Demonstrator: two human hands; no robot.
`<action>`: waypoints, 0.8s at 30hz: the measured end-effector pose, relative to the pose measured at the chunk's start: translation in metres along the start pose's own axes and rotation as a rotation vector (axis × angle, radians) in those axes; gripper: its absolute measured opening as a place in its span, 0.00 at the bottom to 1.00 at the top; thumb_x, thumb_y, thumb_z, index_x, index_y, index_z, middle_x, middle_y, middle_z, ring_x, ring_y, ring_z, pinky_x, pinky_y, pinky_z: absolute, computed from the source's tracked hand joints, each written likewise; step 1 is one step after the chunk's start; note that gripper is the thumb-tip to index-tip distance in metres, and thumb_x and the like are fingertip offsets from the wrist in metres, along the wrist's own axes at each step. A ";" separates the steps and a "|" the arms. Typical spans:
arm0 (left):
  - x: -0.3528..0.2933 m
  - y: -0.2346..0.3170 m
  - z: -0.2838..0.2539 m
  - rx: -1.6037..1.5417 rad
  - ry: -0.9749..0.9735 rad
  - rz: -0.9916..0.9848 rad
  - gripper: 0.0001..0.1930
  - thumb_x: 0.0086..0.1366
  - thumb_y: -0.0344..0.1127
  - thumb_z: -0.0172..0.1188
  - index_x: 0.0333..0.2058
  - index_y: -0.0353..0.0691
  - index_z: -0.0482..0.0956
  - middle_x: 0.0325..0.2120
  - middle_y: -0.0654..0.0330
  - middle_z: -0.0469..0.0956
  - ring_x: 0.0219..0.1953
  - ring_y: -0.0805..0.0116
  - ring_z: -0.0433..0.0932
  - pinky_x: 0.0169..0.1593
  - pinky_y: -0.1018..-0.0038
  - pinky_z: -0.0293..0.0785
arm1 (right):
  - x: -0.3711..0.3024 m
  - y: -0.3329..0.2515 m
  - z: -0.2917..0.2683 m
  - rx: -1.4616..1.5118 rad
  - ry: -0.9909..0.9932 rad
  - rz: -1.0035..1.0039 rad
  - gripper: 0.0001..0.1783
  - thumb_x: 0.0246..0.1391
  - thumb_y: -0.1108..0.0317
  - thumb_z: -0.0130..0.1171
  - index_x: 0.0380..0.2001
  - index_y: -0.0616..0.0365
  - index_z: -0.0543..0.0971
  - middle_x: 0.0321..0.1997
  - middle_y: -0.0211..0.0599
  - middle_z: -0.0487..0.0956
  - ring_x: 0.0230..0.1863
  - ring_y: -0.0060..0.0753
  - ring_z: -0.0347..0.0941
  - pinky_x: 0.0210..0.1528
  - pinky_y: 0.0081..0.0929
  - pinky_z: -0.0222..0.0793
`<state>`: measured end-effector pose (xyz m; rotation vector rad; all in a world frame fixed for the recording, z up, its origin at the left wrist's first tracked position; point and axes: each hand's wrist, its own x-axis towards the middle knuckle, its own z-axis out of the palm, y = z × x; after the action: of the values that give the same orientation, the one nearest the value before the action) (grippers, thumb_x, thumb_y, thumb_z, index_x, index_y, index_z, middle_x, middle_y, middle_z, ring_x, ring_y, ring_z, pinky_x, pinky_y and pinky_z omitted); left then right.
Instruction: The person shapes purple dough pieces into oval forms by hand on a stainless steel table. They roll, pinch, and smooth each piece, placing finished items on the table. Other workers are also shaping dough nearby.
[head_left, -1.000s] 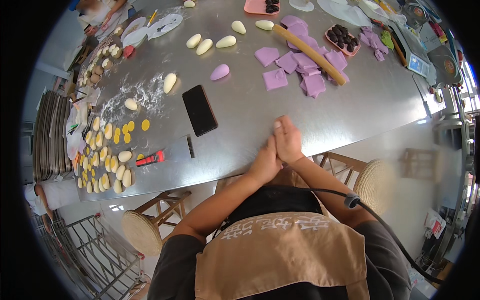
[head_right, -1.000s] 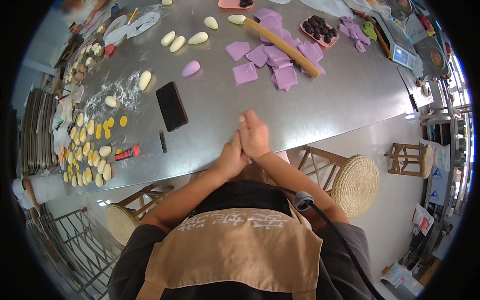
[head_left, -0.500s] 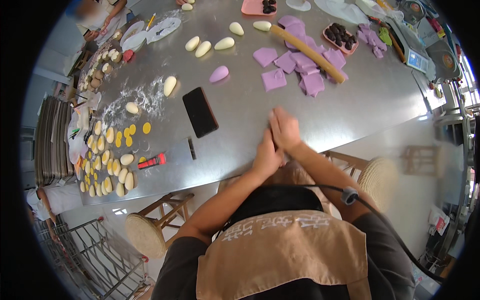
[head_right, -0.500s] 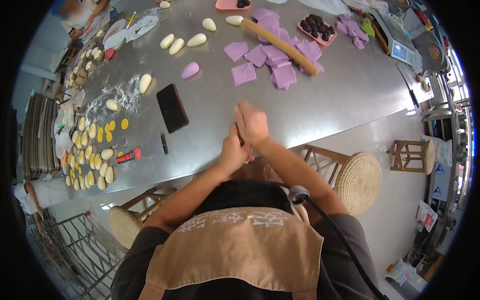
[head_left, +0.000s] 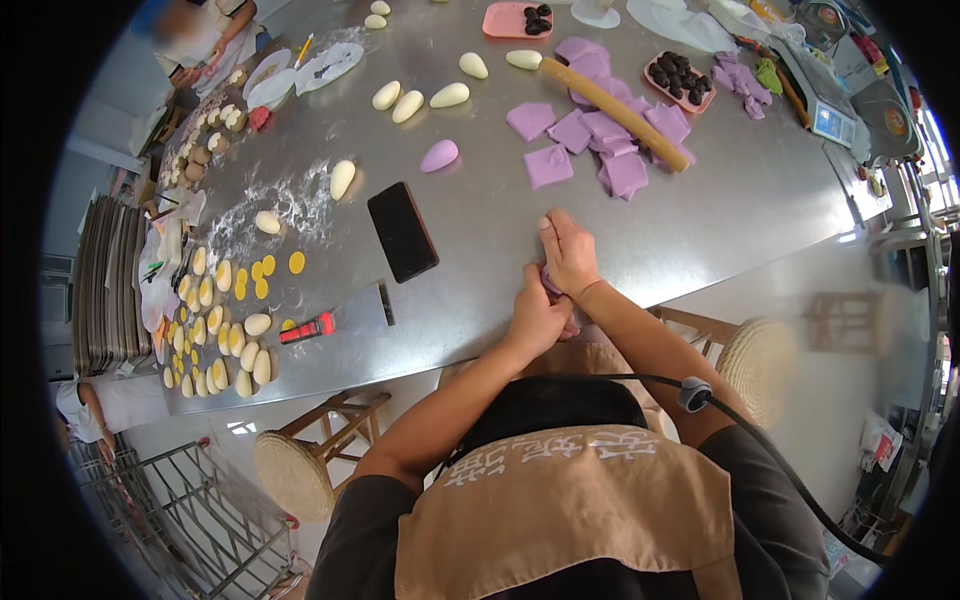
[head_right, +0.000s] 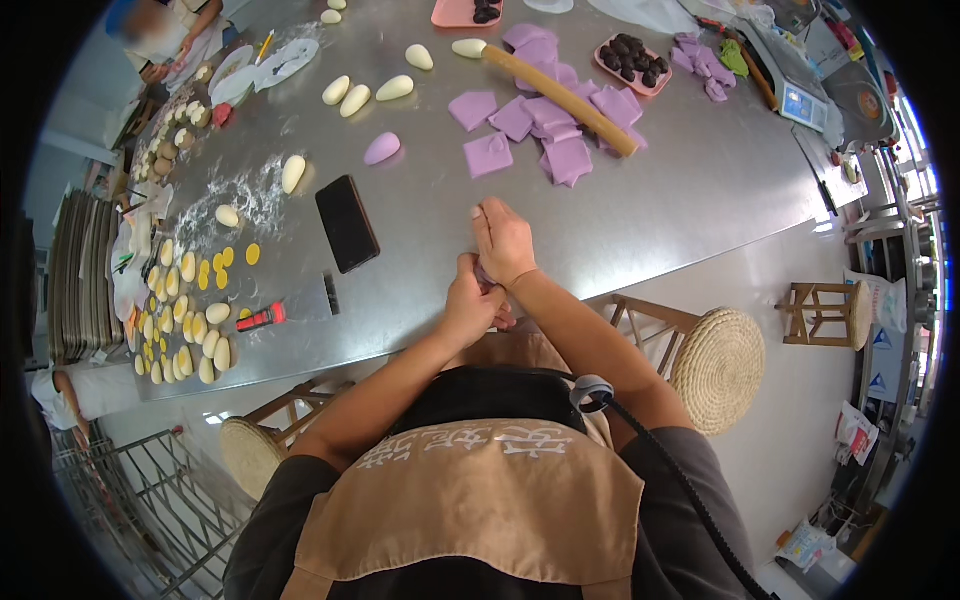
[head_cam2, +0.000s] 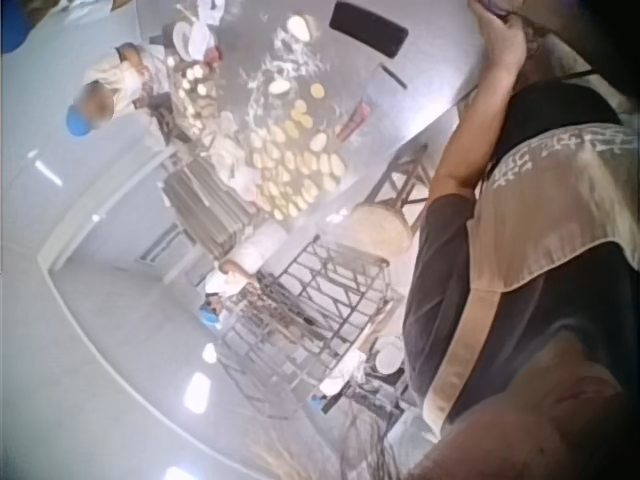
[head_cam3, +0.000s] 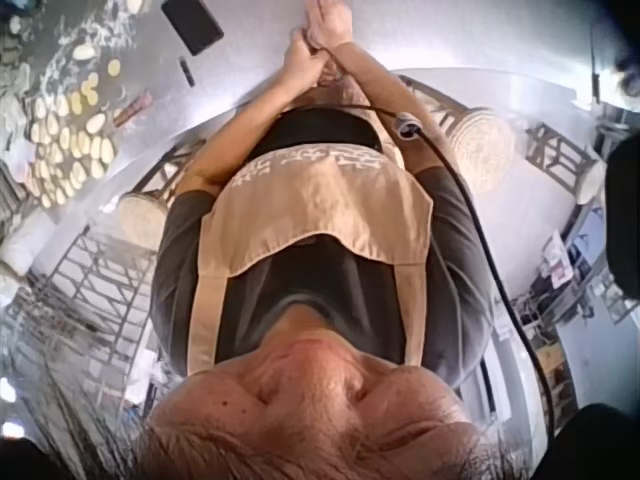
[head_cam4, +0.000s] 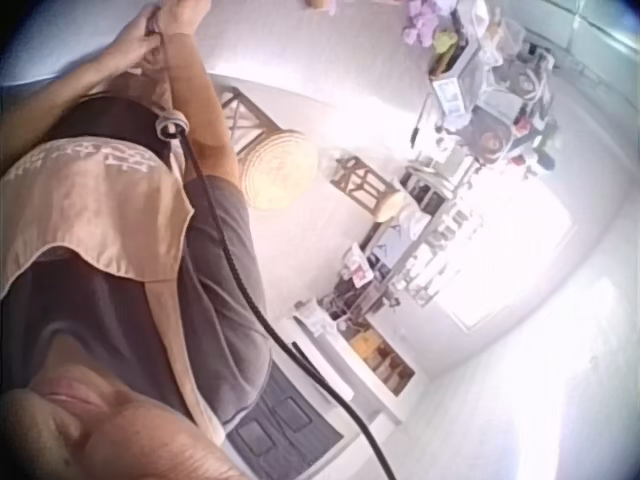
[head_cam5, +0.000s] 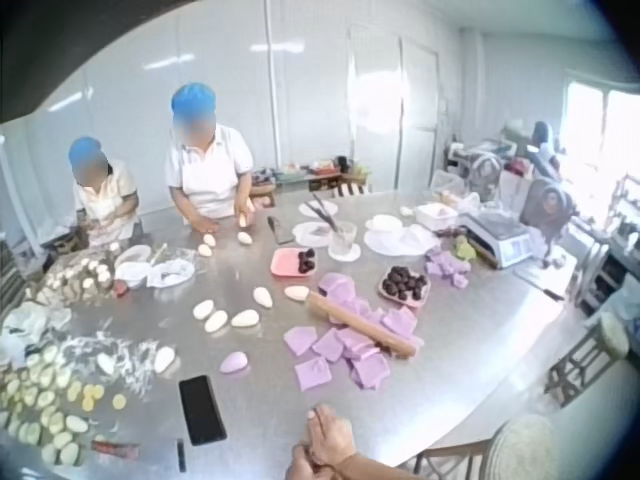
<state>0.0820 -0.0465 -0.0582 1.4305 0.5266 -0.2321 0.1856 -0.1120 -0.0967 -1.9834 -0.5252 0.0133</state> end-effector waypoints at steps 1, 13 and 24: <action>0.006 -0.009 0.001 -0.124 -0.008 -0.022 0.21 0.65 0.22 0.51 0.52 0.35 0.52 0.26 0.50 0.76 0.21 0.61 0.82 0.24 0.71 0.82 | 0.002 0.002 0.002 0.063 -0.004 0.102 0.15 0.66 0.60 0.51 0.29 0.58 0.71 0.26 0.47 0.75 0.28 0.57 0.72 0.29 0.44 0.68; 0.002 -0.016 0.004 -0.137 0.018 -0.020 0.19 0.69 0.25 0.48 0.55 0.37 0.55 0.27 0.52 0.76 0.21 0.63 0.82 0.24 0.72 0.82 | 0.005 -0.003 0.003 -0.004 0.072 0.062 0.14 0.66 0.60 0.51 0.30 0.59 0.70 0.26 0.50 0.74 0.26 0.57 0.70 0.32 0.45 0.68; 0.002 -0.020 -0.001 -0.152 -0.021 0.071 0.27 0.66 0.23 0.54 0.64 0.36 0.61 0.30 0.54 0.80 0.26 0.67 0.83 0.29 0.75 0.82 | -0.003 -0.007 -0.004 -0.019 0.105 -0.015 0.11 0.66 0.63 0.51 0.34 0.59 0.72 0.27 0.51 0.75 0.28 0.57 0.73 0.33 0.46 0.69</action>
<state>0.0744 -0.0480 -0.0773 1.2949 0.4654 -0.1471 0.1819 -0.1142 -0.0895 -1.9863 -0.4731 -0.1051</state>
